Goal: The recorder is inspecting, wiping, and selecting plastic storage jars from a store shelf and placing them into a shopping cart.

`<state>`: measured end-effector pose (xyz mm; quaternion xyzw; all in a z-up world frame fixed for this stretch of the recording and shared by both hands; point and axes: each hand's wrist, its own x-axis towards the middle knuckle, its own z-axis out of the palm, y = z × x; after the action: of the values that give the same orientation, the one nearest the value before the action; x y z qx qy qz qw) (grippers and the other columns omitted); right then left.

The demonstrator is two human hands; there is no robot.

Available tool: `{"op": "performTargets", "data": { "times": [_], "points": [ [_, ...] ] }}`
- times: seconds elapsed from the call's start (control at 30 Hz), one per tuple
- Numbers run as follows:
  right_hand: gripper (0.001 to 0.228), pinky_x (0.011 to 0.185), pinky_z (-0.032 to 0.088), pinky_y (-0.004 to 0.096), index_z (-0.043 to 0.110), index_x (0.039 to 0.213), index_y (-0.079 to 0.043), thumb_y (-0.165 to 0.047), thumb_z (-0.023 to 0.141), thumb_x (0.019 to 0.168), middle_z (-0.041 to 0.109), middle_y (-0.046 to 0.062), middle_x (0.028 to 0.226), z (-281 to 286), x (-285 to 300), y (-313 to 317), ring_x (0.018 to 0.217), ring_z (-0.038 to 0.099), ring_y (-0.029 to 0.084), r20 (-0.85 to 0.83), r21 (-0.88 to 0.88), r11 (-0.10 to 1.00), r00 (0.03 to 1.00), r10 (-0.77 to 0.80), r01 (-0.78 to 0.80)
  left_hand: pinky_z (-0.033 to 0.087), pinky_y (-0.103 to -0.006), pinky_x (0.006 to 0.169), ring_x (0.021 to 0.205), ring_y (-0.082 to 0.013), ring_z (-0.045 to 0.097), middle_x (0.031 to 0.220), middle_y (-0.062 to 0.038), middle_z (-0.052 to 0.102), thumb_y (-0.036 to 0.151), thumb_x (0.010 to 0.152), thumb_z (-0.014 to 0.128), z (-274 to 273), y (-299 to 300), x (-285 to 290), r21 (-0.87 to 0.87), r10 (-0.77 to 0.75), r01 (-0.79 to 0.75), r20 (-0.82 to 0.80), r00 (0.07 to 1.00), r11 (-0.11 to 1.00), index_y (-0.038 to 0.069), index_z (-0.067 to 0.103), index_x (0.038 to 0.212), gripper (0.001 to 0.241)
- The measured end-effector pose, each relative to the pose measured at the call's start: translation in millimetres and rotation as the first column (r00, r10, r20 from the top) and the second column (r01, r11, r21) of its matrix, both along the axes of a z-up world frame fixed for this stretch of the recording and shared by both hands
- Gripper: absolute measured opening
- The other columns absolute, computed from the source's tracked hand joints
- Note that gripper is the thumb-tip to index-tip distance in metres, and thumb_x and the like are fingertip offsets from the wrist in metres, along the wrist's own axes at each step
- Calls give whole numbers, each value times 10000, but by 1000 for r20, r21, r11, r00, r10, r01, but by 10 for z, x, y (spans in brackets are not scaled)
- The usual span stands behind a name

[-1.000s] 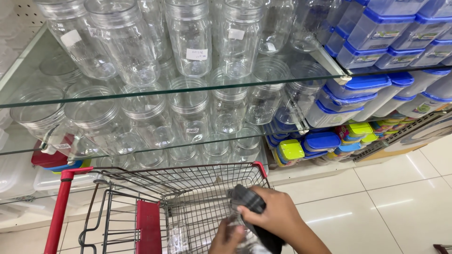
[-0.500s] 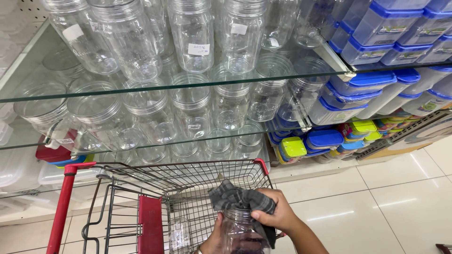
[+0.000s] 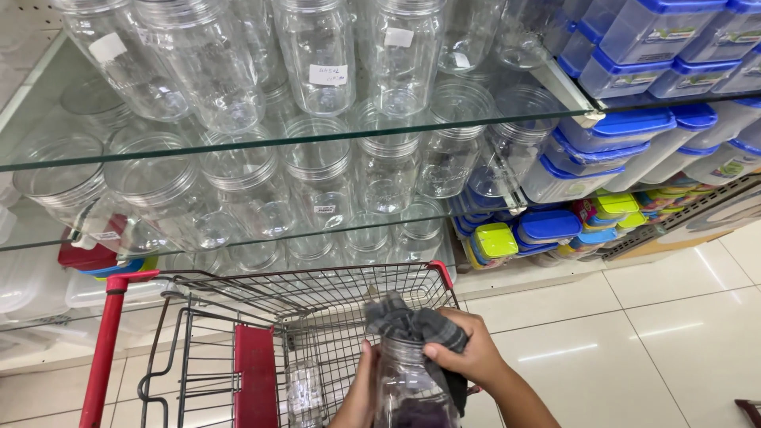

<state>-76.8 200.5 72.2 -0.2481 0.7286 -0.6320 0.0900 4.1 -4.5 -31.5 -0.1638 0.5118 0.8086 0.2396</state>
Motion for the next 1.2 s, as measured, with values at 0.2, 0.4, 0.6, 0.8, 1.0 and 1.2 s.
{"op": "performTargets", "data": {
  "times": [0.2,0.4,0.6,0.8,1.0,1.2],
  "points": [
    [394,600,512,349,737,852,7,-337,867,711,683,96,759,4,27,-192,657,635,208,-39,182,976,993,-112,117,635,-494,840,1027,-334,722,1218,-198,638,788,886,258,-3,46,-29,446,-26,-9,72,997,895,42,467,1438,952],
    [433,687,565,404,747,874,-63,-441,843,685,740,119,803,632,36,-480,749,723,311,-140,577,769,961,-240,277,607,-391,825,969,-293,772,1056,-173,785,737,918,320,50,105,117,-415,54,-24,62,997,909,70,512,1413,852],
    [379,637,563,324,752,893,-21,-317,871,687,723,61,761,382,-33,-256,671,688,182,-11,406,880,965,-263,245,646,-326,815,930,-236,800,1029,-123,804,698,868,484,1038,29,168,-850,-214,81,-39,976,521,204,526,1481,788],
    [363,756,525,272,740,1014,35,-224,800,768,689,61,925,-85,-30,-9,836,644,128,167,-65,995,984,-62,74,643,-382,934,1178,-255,697,1311,-153,641,644,844,645,36,-30,67,39,82,-76,-180,980,996,69,455,1436,847],
    [419,925,536,338,712,1085,19,-242,815,775,723,132,1085,148,93,-226,1019,696,222,-146,128,973,974,-172,191,566,-471,1039,1228,-258,628,1358,-132,549,679,731,771,208,-30,100,548,16,118,-234,972,828,107,278,1514,1088],
    [671,1132,368,473,543,1417,-54,-303,776,840,492,189,1510,364,464,-491,1391,481,364,-345,272,881,894,-287,388,587,-440,996,1194,-262,656,1309,-130,610,595,779,749,386,-37,132,362,177,-112,-152,973,926,80,372,1461,934]
  ]
}}
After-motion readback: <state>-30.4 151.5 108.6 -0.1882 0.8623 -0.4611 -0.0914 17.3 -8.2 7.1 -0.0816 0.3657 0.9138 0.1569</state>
